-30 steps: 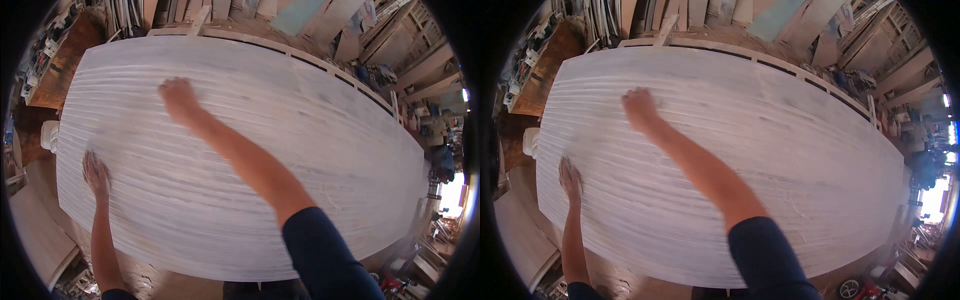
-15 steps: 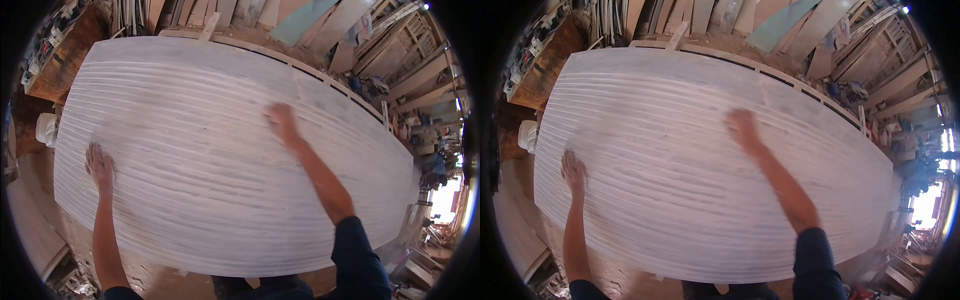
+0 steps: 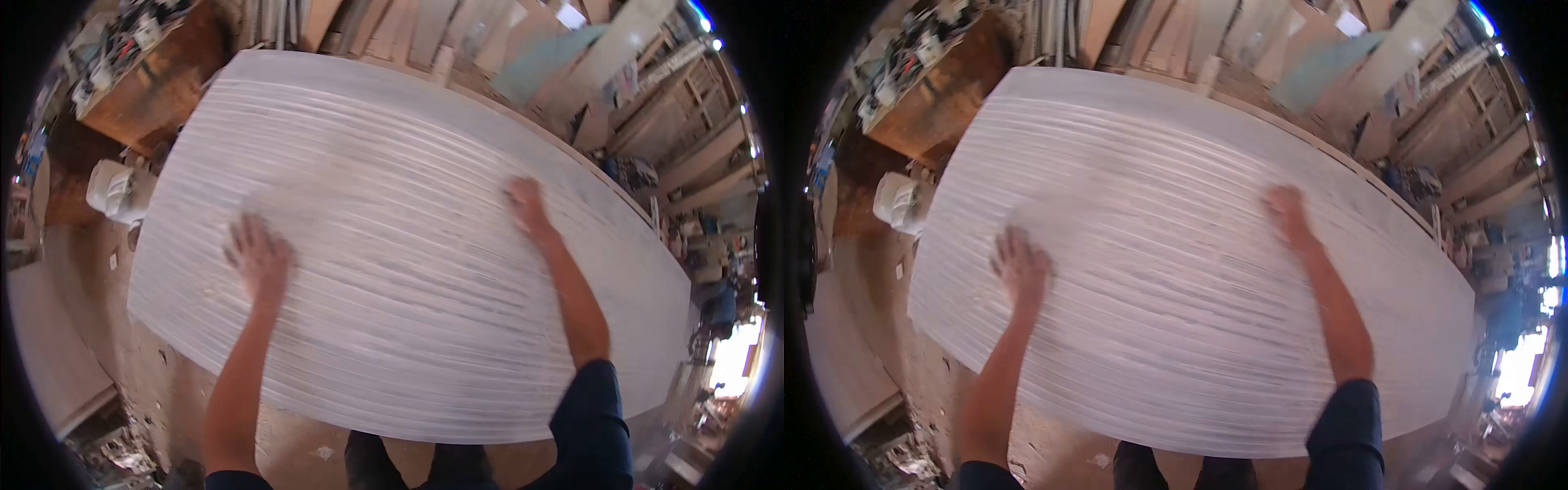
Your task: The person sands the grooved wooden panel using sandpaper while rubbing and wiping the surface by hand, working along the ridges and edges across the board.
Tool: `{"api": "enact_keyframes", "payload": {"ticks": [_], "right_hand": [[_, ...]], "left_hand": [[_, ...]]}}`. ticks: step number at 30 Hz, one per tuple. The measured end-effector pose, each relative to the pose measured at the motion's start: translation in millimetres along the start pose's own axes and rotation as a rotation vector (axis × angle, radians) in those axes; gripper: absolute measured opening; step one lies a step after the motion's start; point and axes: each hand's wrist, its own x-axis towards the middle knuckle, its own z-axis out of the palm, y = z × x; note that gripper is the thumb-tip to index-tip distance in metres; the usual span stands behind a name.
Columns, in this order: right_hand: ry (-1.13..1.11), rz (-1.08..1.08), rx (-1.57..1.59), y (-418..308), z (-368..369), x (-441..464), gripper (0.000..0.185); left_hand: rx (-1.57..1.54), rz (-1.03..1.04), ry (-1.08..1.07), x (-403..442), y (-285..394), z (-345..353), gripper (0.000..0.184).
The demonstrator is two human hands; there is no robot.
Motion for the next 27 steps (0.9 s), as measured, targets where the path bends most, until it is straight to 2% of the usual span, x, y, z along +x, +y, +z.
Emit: {"api": "enact_keyframes", "payload": {"ticks": [1, 3, 4, 6, 8, 10, 12, 13, 15, 17, 20, 22, 23, 24, 25, 26, 27], "right_hand": [[-0.059, 0.043, 0.026, 15, -22, -23, 0.017], [-0.145, 0.295, 0.087, -14, -45, -23, 0.023], [-0.149, 0.298, 0.099, -26, -30, -13, 0.023], [0.059, 0.112, 0.034, -42, 3, 18, 0.024], [0.119, 0.054, 0.112, -91, 34, 76, 0.022], [0.0, 0.09, 0.159, -136, 70, 142, 0.02], [0.129, 0.046, 0.168, -173, 126, 195, 0.017], [-0.044, 0.082, 0.196, -200, 127, 227, 0.021], [-0.136, 0.156, -0.036, -254, 135, 272, 0.02], [-0.007, 0.143, 0.029, -278, 146, 291, 0.022], [0.06, 0.146, 0.148, -267, 136, 274, 0.021], [-0.145, 0.19, -0.025, -226, 115, 238, 0.021], [-0.135, 0.216, 0.067, -192, 103, 204, 0.019], [0.087, 0.233, 0.173, -153, 102, 155, 0.016], [0.095, 0.339, 0.243, -119, 77, 108, 0.013], [-0.087, 0.216, 0.115, -83, 36, 67, 0.012], [0.085, 0.153, 0.063, -54, 16, 24, 0.008]], "left_hand": [[0.006, 0.0, -0.015, 0, 0, 2, 0.061], [-0.018, 0.054, 0.088, -3, 1, 3, 0.06], [-0.006, 0.052, 0.084, -5, 0, 1, 0.06], [-0.099, 0.055, 0.067, -5, 3, -6, 0.061], [-0.108, 0.073, 0.054, -4, 4, -9, 0.061], [-0.105, 0.089, 0.047, -4, 6, -12, 0.061], [-0.118, 0.081, 0.004, -6, 5, -12, 0.063], [-0.09, 0.116, 0.002, -6, 3, -12, 0.063], [-0.113, 0.089, -0.055, -6, 5, -12, 0.064], [-0.113, 0.12, -0.06, -8, 7, -10, 0.064], [-0.119, 0.113, -0.053, -10, 2, -8, 0.064], [-0.125, 0.116, -0.048, -8, 2, -13, 0.063], [-0.12, 0.132, -0.048, -8, 1, -16, 0.063], [-0.113, 0.144, -0.05, -9, 1, -17, 0.062], [-0.123, 0.132, -0.055, -9, -1, -17, 0.062], [-0.147, 0.158, -0.042, -8, -2, -16, 0.062], [-0.169, 0.179, -0.03, -8, -4, -15, 0.062]]}}
